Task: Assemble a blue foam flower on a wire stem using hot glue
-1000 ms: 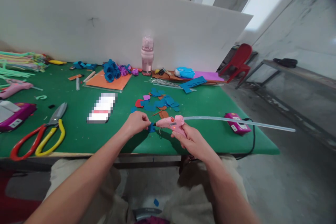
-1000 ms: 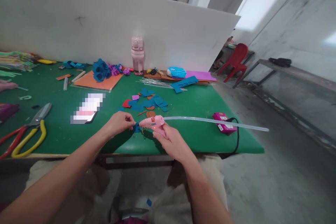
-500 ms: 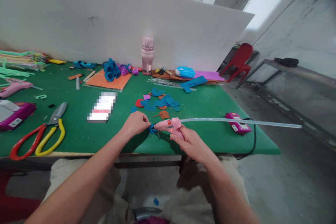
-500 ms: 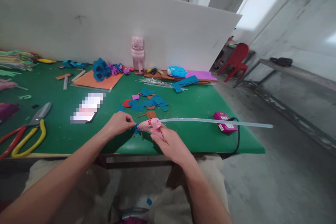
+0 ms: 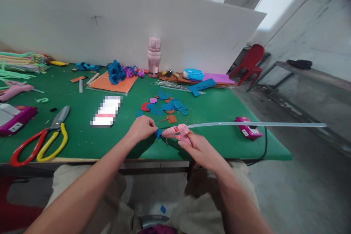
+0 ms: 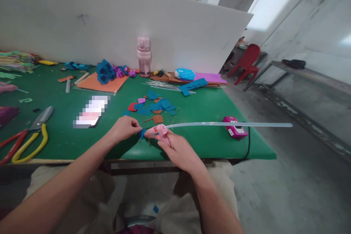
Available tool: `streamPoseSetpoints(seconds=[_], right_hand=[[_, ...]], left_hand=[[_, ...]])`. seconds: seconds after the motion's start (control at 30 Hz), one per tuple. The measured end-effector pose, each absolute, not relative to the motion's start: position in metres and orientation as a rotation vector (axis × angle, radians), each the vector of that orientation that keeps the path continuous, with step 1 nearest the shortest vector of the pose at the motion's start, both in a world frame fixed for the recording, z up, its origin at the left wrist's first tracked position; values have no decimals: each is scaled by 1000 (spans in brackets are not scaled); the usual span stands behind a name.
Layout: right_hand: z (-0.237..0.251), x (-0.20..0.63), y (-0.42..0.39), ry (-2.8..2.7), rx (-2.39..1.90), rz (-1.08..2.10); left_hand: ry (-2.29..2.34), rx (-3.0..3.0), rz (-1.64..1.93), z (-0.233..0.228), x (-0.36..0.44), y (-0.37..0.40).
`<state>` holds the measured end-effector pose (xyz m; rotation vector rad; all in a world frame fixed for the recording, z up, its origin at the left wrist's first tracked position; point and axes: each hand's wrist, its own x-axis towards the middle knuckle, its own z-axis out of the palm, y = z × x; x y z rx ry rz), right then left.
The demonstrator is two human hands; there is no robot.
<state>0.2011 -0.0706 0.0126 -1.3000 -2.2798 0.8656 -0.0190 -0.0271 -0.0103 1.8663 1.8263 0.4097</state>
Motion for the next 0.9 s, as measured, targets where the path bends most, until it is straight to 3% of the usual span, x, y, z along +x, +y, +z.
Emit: streamPoseSetpoints(seconds=[0.9], right_hand=[[13, 202, -71, -2297, -1256, 884]], left_hand=[[1814, 1885, 411, -11, -19, -28]])
